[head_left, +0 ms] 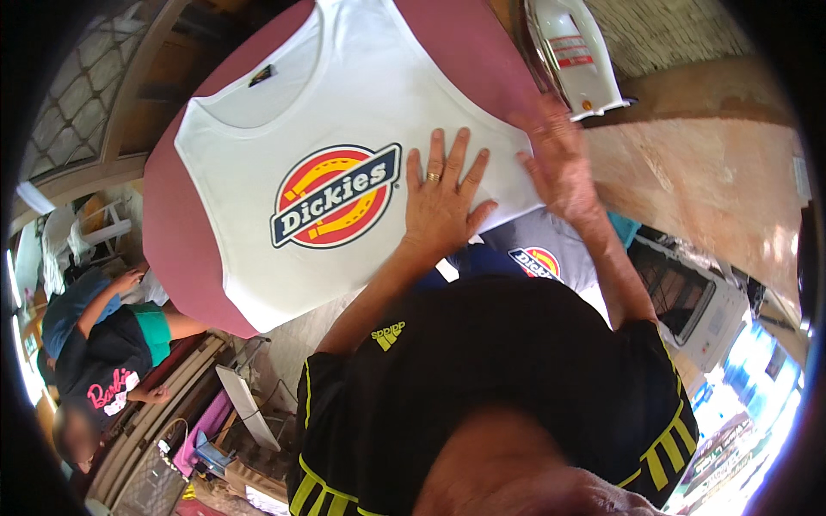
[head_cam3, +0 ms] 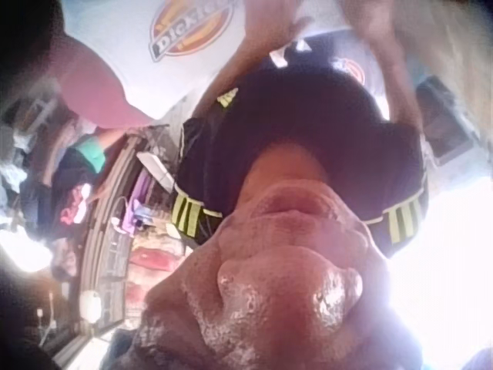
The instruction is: The person irons a white Dickies t-shirt on a pink ironing board. They repeatedly smooth the fabric with their hands and use a white electric iron to press the garment, focusing on the front and back areas. The person adjusts the shirt's position multiple times to ensure even coverage.
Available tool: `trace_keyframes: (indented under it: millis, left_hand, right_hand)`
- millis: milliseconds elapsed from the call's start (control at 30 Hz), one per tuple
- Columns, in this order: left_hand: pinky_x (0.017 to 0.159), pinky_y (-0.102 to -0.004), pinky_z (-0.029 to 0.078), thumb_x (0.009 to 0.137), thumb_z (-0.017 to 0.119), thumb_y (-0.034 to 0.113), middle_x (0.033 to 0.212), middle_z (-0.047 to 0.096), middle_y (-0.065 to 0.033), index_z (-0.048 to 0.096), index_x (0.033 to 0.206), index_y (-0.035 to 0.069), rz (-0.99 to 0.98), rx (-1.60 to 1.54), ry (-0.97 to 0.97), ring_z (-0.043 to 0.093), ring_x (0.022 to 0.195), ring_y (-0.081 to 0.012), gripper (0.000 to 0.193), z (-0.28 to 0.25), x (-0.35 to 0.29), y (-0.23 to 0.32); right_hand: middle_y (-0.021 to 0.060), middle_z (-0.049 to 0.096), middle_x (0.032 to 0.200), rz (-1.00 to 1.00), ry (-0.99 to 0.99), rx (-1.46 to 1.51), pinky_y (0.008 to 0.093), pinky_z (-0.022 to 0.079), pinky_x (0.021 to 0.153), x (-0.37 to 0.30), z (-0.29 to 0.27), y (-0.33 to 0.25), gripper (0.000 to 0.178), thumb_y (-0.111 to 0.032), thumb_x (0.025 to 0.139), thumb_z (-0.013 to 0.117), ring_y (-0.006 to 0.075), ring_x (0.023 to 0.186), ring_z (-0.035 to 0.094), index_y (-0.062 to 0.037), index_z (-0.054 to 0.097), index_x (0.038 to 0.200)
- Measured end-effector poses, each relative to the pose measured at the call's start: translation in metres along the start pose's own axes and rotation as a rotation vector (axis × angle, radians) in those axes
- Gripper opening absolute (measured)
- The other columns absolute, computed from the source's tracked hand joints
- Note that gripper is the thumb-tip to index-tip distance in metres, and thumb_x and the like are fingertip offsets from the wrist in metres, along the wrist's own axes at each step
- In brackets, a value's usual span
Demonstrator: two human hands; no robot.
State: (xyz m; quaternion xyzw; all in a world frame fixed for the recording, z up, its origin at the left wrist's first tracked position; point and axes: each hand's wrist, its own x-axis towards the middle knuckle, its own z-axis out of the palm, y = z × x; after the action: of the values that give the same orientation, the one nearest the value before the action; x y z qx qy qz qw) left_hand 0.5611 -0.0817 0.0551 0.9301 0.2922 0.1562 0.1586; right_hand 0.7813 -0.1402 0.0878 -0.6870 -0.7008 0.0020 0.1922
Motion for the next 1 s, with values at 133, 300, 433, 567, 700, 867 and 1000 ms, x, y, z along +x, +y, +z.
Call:
trace_keyframes:
  millis: [133,300,433,567,700,867,1000]
  left_hand:
    - [0.109,-0.0684,0.023,0.082,0.07,0.049,0.162,0.026,-0.0161,0.046,0.147,0.019,0.102,-0.05,-0.034,0.02,0.149,-0.0438,0.075,-0.002,-0.001,-0.006]
    - [0.114,-0.0656,0.019,0.086,0.066,0.052,0.163,0.024,-0.0159,0.051,0.145,0.018,0.075,-0.018,-0.029,0.017,0.151,-0.0426,0.07,-0.027,0.014,-0.043]
    - [0.114,-0.0638,0.021,0.089,0.063,0.052,0.16,0.03,-0.0155,0.047,0.145,0.009,-0.01,0.157,0.135,0.024,0.149,-0.0387,0.073,-0.043,0.049,-0.115]
    - [0.114,-0.0624,0.019,0.095,0.051,0.059,0.159,0.034,-0.0138,0.043,0.148,0.007,-0.033,0.317,0.192,0.027,0.149,-0.0346,0.075,-0.045,0.094,-0.177]
    - [0.118,-0.0621,0.011,0.099,0.04,0.062,0.164,0.027,-0.0096,0.037,0.154,0.012,-0.084,0.492,0.139,0.02,0.152,-0.0312,0.075,-0.043,0.133,-0.21]
    - [0.119,-0.0621,0.012,0.1,0.037,0.059,0.166,0.023,-0.0011,0.032,0.157,0.018,-0.101,0.491,0.178,0.018,0.153,-0.028,0.07,-0.042,0.16,-0.234]
    - [0.118,-0.0617,0.015,0.1,0.037,0.06,0.165,0.024,0.0012,0.034,0.156,0.019,-0.023,0.41,0.269,0.02,0.153,-0.0283,0.069,-0.036,0.155,-0.243]
  right_hand:
    - [0.0183,0.043,0.15,0.081,0.344,-0.194,0.0491,0.039,0.109,0.065,-0.029,0.044,0.06,-0.02,0.092,0.068,0.0406,0.135,0.044,-0.0069,0.045,0.146]
    - [0.0276,0.056,0.131,0.128,0.343,-0.103,0.049,0.051,0.093,0.102,-0.02,0.104,0.052,-0.018,0.095,0.062,0.0445,0.116,0.058,-0.0018,0.046,0.142]
    - [0.0242,0.066,0.097,0.342,0.23,-0.003,0.0483,0.055,0.077,0.119,-0.027,0.118,0.037,-0.021,0.098,0.059,0.0419,0.088,0.067,0.0021,0.054,0.127]
    - [0.0073,0.068,0.082,0.634,0.091,0.291,0.0305,0.052,0.062,0.126,-0.036,0.119,0.034,-0.034,0.102,0.058,0.0155,0.069,0.065,-0.0011,0.064,0.107]
    - [0.0026,0.064,0.081,0.73,0.088,0.712,0.0259,0.05,0.061,0.128,-0.042,0.121,0.035,-0.036,0.101,0.059,0.0073,0.069,0.06,-0.0017,0.065,0.102]
    - [0.0033,0.066,0.09,0.44,0.015,0.591,0.0247,0.049,0.062,0.129,-0.042,0.148,0.033,-0.035,0.101,0.058,0.0067,0.077,0.06,-0.0031,0.065,0.104]
    - [0.0078,0.065,0.098,0.524,-0.116,0.535,0.0295,0.049,0.066,0.127,-0.038,0.172,0.033,-0.031,0.1,0.059,0.0144,0.084,0.059,-0.0032,0.064,0.116]
